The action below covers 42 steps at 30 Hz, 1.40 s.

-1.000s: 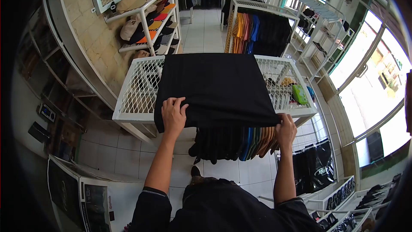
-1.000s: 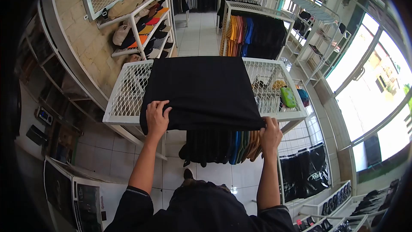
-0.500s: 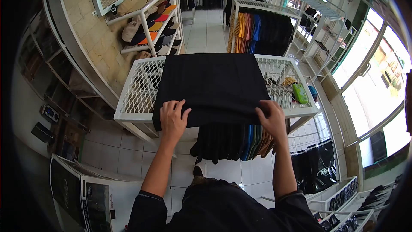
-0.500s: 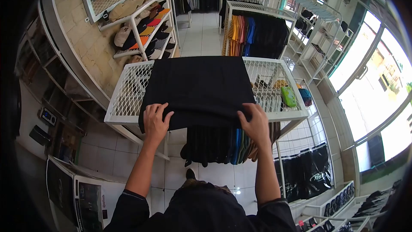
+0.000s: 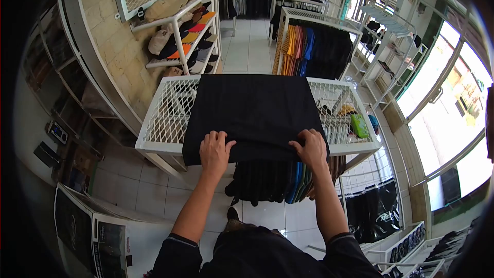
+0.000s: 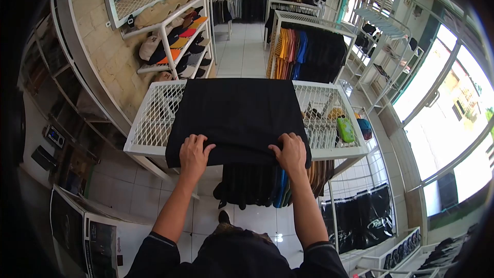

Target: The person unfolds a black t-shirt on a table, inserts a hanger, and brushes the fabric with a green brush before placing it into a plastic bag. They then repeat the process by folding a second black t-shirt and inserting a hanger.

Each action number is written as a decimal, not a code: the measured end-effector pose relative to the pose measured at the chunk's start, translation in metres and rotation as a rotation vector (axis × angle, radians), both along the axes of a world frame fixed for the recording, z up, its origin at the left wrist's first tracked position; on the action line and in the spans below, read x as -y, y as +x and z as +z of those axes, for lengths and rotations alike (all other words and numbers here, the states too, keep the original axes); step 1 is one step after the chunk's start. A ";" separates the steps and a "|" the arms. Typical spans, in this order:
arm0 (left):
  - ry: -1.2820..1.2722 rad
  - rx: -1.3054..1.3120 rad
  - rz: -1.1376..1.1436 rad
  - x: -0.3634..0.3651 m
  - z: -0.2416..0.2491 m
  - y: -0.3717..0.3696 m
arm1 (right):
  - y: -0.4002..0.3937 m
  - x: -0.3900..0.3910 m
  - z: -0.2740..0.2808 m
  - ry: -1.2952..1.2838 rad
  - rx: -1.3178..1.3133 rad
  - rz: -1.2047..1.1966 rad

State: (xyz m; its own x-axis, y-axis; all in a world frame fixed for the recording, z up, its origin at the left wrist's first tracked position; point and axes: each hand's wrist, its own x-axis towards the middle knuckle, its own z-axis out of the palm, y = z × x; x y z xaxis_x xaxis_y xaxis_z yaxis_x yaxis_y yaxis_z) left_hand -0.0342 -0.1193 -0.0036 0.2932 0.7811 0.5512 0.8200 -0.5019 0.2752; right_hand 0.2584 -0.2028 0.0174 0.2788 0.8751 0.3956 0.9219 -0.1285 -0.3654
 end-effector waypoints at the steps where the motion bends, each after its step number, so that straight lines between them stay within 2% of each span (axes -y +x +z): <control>1: -0.013 0.000 -0.001 0.001 0.000 0.000 | 0.000 0.001 0.000 -0.013 0.000 -0.001; 9: 0.009 -0.032 0.045 0.005 -0.004 0.007 | 0.009 -0.006 0.010 -0.140 -0.004 -0.060; 19: 0.037 -0.001 0.034 0.005 -0.006 0.009 | 0.014 -0.003 0.008 -0.112 0.003 -0.054; 22: -0.013 -0.002 0.040 0.006 -0.008 0.009 | 0.008 0.001 0.015 -0.087 0.098 -0.063; 24: 0.007 0.003 0.052 0.006 -0.009 0.007 | 0.007 0.000 0.021 -0.185 0.157 -0.193; 25: 0.025 0.003 0.045 0.005 -0.008 0.008 | 0.009 -0.002 0.022 -0.178 0.161 -0.189; 26: -0.066 -0.014 0.062 0.005 -0.007 0.007 | 0.010 -0.003 0.022 -0.223 0.109 -0.175; 28: -0.035 -0.015 0.065 0.001 -0.009 0.005 | 0.015 -0.007 0.014 -0.270 0.055 -0.162; 31: -0.042 -0.003 0.032 -0.006 -0.010 -0.003 | 0.021 -0.011 -0.001 -0.217 -0.062 -0.077; 34: -0.096 0.012 -0.019 -0.009 -0.009 -0.006 | 0.011 -0.008 -0.005 -0.144 0.077 -0.119; 36: -0.107 0.009 -0.035 -0.014 -0.004 -0.008 | 0.000 -0.010 -0.002 0.077 0.227 -0.037; 37: -0.139 0.002 -0.047 -0.015 0.002 -0.010 | -0.007 -0.018 -0.001 0.079 0.223 -0.041; 39: -0.177 -0.015 -0.067 -0.018 0.015 -0.009 | -0.019 -0.041 0.003 0.181 -0.063 0.103; 41: -0.248 0.040 -0.148 -0.028 0.030 -0.002 | -0.027 -0.056 0.000 0.253 -0.066 0.111; 42: -0.123 0.093 -0.147 -0.032 0.026 0.005 | -0.029 -0.063 -0.004 0.228 -0.083 0.111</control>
State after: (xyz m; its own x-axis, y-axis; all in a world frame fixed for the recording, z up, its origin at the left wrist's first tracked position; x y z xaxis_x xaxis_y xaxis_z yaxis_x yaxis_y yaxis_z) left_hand -0.0295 -0.0872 0.0226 0.3613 0.7968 0.4843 0.7085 -0.5723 0.4130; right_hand 0.2291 -0.1401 0.0139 0.2257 0.7932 0.5655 0.8917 0.0656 -0.4479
